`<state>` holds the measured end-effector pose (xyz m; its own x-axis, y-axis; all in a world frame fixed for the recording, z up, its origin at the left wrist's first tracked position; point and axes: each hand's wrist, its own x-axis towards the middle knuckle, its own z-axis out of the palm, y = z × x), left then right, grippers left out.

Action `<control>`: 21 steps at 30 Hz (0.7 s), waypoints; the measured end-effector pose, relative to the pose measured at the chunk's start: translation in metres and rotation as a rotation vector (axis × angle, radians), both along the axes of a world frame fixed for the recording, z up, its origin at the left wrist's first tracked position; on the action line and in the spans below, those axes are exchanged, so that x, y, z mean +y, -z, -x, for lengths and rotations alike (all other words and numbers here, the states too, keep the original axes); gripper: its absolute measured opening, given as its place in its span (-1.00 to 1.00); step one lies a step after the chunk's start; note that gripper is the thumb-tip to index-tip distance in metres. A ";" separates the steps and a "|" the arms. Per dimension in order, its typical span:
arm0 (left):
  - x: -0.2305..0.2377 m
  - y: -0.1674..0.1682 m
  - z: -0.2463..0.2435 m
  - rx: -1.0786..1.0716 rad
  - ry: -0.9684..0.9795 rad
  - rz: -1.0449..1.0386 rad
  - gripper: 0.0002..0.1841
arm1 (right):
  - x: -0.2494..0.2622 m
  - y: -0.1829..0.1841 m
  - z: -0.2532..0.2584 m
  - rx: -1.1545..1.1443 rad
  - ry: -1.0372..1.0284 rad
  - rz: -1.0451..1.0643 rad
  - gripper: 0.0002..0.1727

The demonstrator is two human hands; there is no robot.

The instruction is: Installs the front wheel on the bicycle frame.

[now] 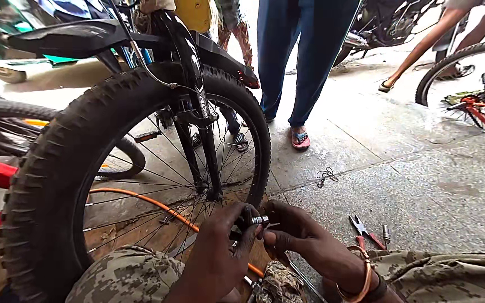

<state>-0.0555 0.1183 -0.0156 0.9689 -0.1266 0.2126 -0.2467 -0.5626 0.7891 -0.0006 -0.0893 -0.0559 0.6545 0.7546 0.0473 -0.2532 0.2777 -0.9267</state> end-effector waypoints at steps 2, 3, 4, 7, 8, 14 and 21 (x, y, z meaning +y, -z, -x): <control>0.000 0.001 0.000 0.002 0.003 0.001 -0.82 | 0.002 0.000 0.001 -0.004 0.040 0.016 -0.60; 0.000 0.001 0.000 0.001 0.004 0.003 -0.82 | 0.002 0.000 0.001 -0.024 0.073 0.015 -0.64; 0.000 0.002 0.000 0.000 0.001 0.001 -0.83 | 0.001 0.000 0.001 -0.051 0.101 0.012 -0.72; 0.000 0.002 -0.001 -0.006 -0.005 -0.013 -0.82 | -0.002 -0.003 -0.001 -0.055 0.116 0.054 -0.66; 0.000 0.002 -0.001 -0.003 -0.004 -0.017 -0.82 | -0.002 -0.004 -0.001 -0.035 0.102 0.066 -0.63; -0.001 0.003 0.000 -0.003 -0.010 -0.038 -0.83 | -0.003 -0.006 0.001 0.020 0.100 0.090 -0.67; -0.001 0.003 -0.001 -0.013 -0.015 -0.020 -0.84 | -0.002 -0.001 0.002 0.026 0.169 0.041 -0.76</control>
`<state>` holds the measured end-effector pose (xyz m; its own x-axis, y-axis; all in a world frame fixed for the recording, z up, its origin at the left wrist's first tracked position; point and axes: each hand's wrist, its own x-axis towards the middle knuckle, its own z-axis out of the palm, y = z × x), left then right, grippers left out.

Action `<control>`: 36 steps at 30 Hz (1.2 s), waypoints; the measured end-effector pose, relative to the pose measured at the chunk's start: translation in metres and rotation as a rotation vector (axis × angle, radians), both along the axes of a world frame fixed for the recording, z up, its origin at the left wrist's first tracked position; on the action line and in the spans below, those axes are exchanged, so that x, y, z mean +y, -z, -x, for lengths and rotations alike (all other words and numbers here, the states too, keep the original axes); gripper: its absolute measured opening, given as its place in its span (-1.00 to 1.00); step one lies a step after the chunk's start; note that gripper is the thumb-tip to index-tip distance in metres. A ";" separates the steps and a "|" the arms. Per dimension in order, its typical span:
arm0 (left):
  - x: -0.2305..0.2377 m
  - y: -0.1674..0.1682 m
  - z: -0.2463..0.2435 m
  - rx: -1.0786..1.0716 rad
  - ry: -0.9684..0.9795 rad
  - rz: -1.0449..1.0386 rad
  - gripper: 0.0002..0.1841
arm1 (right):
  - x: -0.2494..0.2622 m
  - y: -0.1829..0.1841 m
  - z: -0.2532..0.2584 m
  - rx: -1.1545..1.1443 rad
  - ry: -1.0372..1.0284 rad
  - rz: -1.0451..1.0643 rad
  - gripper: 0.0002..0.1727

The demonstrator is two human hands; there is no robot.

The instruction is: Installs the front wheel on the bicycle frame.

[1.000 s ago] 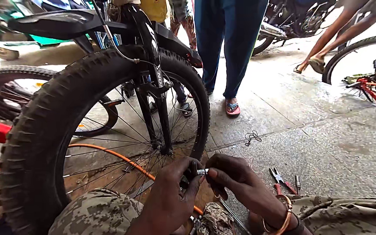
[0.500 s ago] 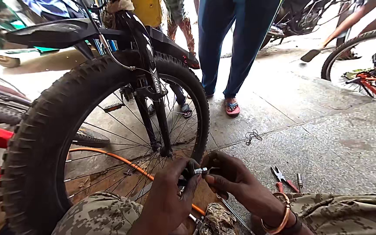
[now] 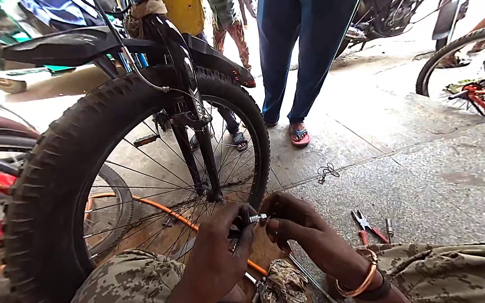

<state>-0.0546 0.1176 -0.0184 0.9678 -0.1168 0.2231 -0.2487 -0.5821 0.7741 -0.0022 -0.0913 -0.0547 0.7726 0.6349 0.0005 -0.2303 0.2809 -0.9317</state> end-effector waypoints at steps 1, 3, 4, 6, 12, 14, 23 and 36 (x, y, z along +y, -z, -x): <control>0.000 0.000 0.000 -0.002 0.008 -0.001 -0.84 | 0.001 -0.001 0.000 0.030 -0.018 -0.003 -0.68; -0.001 0.001 -0.001 0.006 0.020 -0.007 -0.84 | 0.004 -0.001 0.002 0.017 -0.005 0.006 -0.59; -0.001 0.001 -0.001 0.009 0.019 -0.010 -0.84 | 0.004 0.000 0.002 -0.021 0.019 0.010 -0.65; 0.000 0.001 -0.001 0.008 0.010 -0.014 -0.84 | 0.003 0.002 0.002 -0.087 0.063 -0.017 -0.81; -0.001 0.000 -0.001 0.001 0.027 0.002 -0.83 | 0.005 0.000 0.003 0.016 -0.007 0.011 -0.64; -0.003 -0.001 -0.001 0.027 0.026 0.038 -0.79 | 0.009 0.004 0.005 -0.070 0.061 0.025 -0.68; -0.002 -0.004 0.000 0.099 0.045 0.088 -0.52 | 0.010 0.005 0.008 -0.084 0.112 0.015 -0.79; 0.014 -0.017 -0.001 0.115 -0.019 0.164 -0.52 | 0.009 0.007 0.006 0.197 0.035 -0.065 -0.78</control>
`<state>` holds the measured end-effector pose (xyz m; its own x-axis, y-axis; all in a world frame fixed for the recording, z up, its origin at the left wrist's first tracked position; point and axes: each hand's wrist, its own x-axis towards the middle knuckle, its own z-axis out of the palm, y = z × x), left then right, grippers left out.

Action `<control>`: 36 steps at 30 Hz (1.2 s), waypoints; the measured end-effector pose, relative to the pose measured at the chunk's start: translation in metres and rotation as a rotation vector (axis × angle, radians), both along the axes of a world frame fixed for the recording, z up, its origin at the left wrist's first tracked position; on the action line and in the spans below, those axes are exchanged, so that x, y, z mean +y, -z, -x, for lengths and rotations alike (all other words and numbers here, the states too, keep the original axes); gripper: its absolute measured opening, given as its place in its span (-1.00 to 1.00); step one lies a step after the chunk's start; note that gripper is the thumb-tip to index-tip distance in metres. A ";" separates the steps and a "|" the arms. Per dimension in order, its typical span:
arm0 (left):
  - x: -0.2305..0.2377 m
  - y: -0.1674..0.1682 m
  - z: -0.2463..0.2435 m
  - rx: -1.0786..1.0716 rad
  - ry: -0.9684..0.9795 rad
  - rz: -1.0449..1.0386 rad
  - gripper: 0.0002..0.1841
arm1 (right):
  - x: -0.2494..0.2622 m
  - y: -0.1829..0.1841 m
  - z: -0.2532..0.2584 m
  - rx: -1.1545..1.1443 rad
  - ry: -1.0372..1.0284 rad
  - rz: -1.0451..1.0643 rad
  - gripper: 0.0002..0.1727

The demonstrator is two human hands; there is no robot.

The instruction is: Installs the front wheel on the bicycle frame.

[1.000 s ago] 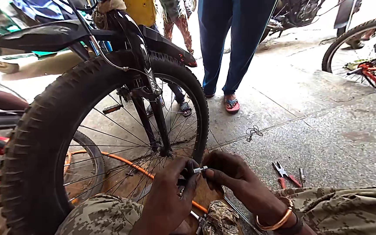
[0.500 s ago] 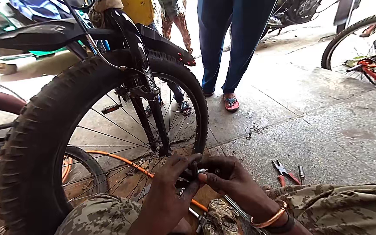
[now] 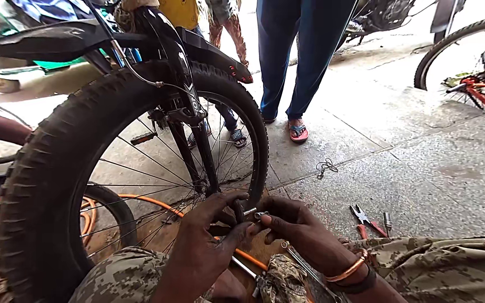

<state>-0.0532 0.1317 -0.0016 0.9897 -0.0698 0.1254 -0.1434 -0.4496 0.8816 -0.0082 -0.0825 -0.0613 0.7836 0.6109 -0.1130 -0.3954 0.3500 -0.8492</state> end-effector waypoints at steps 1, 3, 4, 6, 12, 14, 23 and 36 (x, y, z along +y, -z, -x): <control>0.001 0.000 0.000 0.001 -0.004 -0.005 -0.52 | 0.002 0.001 0.001 0.058 -0.032 -0.028 -0.76; 0.003 0.000 0.000 -0.013 -0.007 -0.019 -0.51 | 0.004 0.002 0.002 0.114 -0.081 -0.072 -0.69; 0.004 0.000 0.000 -0.021 -0.005 -0.023 -0.52 | 0.005 0.003 0.003 0.118 -0.092 -0.090 -0.66; 0.006 -0.001 0.000 -0.037 0.007 -0.023 -0.51 | 0.006 0.004 0.005 0.114 -0.100 -0.108 -0.62; 0.009 -0.002 -0.001 -0.061 0.063 -0.039 -0.52 | 0.005 0.002 0.006 0.128 -0.079 -0.113 -0.68; 0.010 -0.001 0.000 -0.062 0.077 -0.051 -0.53 | 0.005 0.002 0.006 0.125 -0.075 -0.127 -0.69; 0.010 0.001 0.000 -0.058 0.130 -0.117 -0.50 | 0.010 0.001 0.008 0.237 0.092 -0.108 -0.69; 0.006 0.011 -0.001 -0.066 0.139 -0.319 -0.57 | 0.013 0.003 0.011 0.309 0.130 -0.072 -0.80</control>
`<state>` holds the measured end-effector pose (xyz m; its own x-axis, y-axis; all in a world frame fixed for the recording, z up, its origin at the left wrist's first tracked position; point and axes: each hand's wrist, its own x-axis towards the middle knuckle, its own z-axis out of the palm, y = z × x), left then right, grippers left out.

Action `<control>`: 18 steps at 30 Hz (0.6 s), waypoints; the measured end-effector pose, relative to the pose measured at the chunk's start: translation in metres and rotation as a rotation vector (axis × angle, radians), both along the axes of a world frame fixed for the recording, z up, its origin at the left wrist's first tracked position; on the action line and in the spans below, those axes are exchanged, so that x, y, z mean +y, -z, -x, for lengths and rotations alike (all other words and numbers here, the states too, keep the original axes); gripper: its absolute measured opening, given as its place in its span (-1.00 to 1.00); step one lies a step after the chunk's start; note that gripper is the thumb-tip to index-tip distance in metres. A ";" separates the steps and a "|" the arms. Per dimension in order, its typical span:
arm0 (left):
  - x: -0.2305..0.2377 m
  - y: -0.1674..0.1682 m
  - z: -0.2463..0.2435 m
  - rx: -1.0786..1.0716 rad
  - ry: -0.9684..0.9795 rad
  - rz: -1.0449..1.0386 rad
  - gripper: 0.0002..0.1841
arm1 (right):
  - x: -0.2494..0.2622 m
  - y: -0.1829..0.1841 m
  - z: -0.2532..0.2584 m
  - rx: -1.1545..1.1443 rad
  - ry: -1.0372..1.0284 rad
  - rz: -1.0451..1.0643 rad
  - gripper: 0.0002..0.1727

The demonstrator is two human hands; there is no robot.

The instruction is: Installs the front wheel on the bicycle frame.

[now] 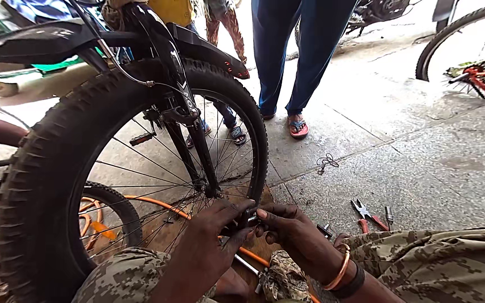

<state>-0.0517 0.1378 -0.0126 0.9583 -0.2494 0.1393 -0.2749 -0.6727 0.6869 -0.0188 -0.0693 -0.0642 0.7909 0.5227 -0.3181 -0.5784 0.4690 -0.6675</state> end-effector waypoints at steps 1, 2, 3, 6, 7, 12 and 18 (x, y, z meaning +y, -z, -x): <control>0.000 0.000 0.000 -0.009 0.000 -0.007 -0.58 | -0.001 0.001 -0.001 -0.002 -0.005 -0.011 -0.81; 0.000 0.000 -0.001 -0.017 -0.001 -0.011 -0.59 | -0.001 0.002 -0.001 -0.013 -0.014 -0.018 -0.81; 0.000 0.000 0.000 -0.019 0.000 -0.013 -0.60 | -0.002 0.002 -0.001 -0.030 -0.024 -0.020 -0.81; -0.001 0.002 0.000 -0.032 0.007 0.011 -0.57 | 0.000 0.003 0.001 -0.108 -0.013 0.005 -0.83; -0.002 0.002 0.001 -0.032 0.005 0.025 -0.54 | 0.000 0.003 0.002 -0.132 -0.003 0.032 -0.83; -0.010 -0.001 0.004 0.066 -0.035 0.256 -0.40 | -0.001 0.002 -0.001 -0.193 0.011 0.101 -0.81; -0.015 0.001 0.005 0.153 -0.051 0.371 -0.37 | -0.005 0.000 -0.005 -0.295 -0.009 0.124 -0.79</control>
